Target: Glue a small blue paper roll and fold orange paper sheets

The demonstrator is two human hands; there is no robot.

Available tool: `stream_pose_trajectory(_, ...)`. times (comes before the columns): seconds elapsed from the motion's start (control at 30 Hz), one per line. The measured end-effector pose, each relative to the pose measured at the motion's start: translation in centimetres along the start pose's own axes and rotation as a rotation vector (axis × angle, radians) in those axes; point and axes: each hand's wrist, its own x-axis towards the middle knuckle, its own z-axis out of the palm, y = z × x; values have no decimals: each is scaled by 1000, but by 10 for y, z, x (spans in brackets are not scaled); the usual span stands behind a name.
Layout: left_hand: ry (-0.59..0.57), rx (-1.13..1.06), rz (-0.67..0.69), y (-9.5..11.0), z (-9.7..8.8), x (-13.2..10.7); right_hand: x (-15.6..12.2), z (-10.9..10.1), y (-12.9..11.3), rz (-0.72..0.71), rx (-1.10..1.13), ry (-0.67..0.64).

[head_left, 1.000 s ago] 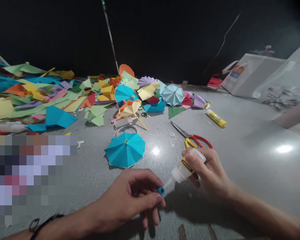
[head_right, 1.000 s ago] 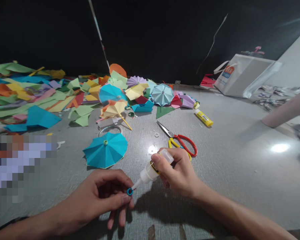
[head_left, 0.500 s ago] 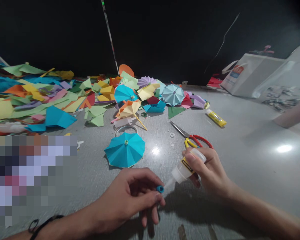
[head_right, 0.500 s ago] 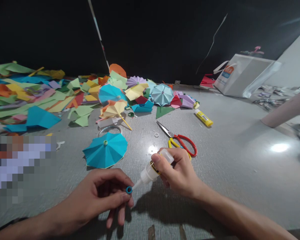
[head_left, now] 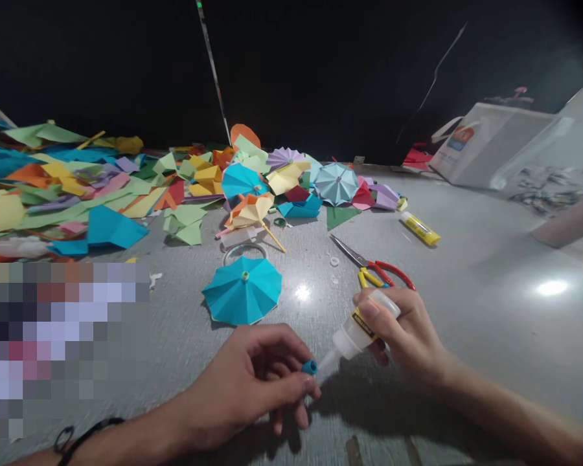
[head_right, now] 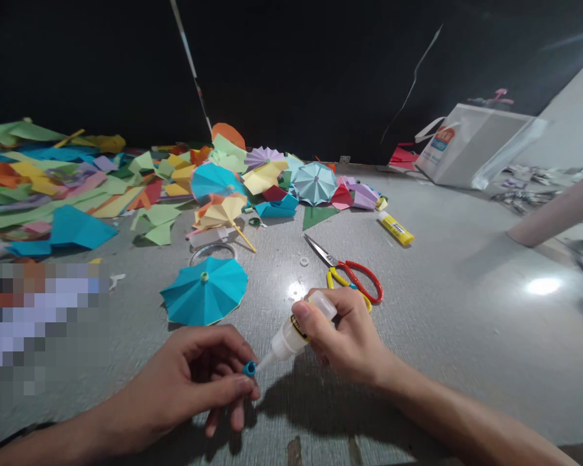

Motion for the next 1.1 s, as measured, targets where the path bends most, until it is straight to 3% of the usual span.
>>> stream_pose_trajectory(0.5, 60, 139, 17, 2, 2, -1, -2, 3, 1, -4, -45, -13)
stream_pose_trajectory(1.1, 40, 198, -59, -1, 1, -2, -2, 3, 1, -13, -80, -5)
